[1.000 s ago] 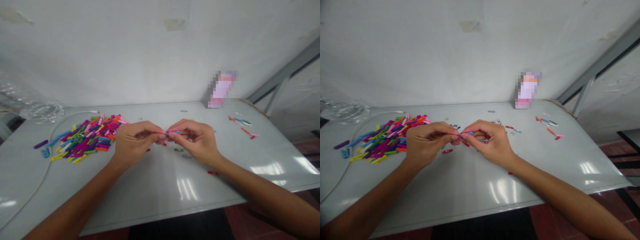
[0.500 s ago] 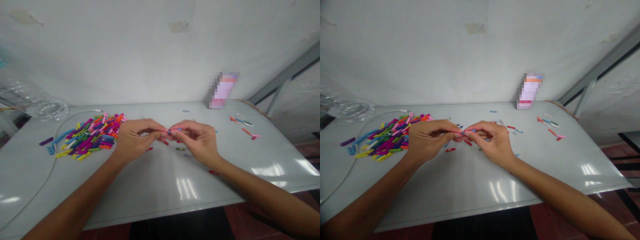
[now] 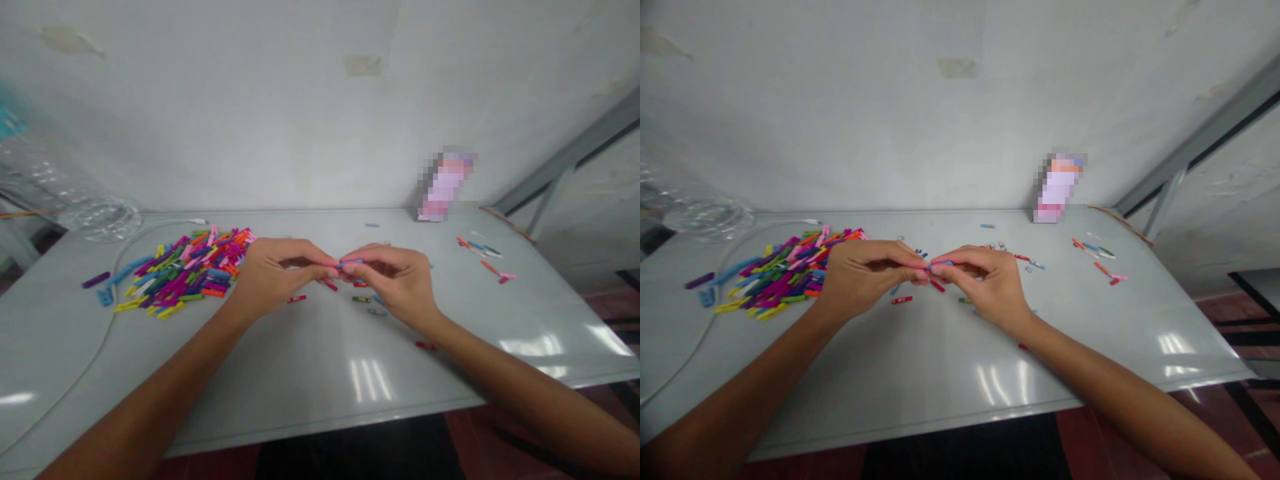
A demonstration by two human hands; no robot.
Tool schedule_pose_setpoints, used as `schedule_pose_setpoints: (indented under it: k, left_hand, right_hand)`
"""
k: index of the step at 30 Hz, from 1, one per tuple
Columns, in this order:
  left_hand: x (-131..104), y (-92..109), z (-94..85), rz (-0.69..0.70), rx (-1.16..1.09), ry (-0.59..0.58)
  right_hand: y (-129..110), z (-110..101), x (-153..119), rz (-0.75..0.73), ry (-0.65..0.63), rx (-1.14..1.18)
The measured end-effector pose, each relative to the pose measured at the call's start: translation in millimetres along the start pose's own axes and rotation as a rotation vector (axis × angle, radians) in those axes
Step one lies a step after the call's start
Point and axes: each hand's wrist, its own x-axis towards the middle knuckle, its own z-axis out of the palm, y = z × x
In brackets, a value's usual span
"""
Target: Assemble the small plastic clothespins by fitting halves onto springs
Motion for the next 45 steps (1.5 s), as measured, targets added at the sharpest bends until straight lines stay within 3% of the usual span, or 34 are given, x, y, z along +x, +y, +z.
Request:
schedule_pose_setpoints:
  k: [6,13,17,20,23,27,36,45]
  left_hand:
    - [0,-1,-4.4,0.0,0.005,-0.041]
    - [-1,-3,-9.2,0.178,0.211,-0.082]
    - [-1,-6,-5.8,0.241,0.174,-0.046]
    - [0,-5,-0.8,0.06,0.004,-0.002]
    - [-1,-6,4.0,-0.168,-0.198,-0.069]
    - [-4,-12,7.2,-0.303,-0.344,-0.123]
    - [-2,-17,7.3,-0.417,-0.345,-0.065]
    - [-2,-17,9.5,-0.321,-0.25,-0.014]
  right_hand:
    - [-1,-2,1,0.016,-0.054,0.027]
    - [3,-6,0,-0.028,-0.081,-0.054]
    - [6,-7,-1,-0.104,-0.033,-0.093]
    - [7,-9,1,-0.174,-0.019,-0.125]
    - [6,-12,4,-0.231,-0.006,-0.162]
    - [7,-16,7,-0.261,-0.027,-0.212]
    - [14,-21,14,-0.275,-0.1,-0.234]
    - [9,-21,14,0.034,-0.119,-0.095]
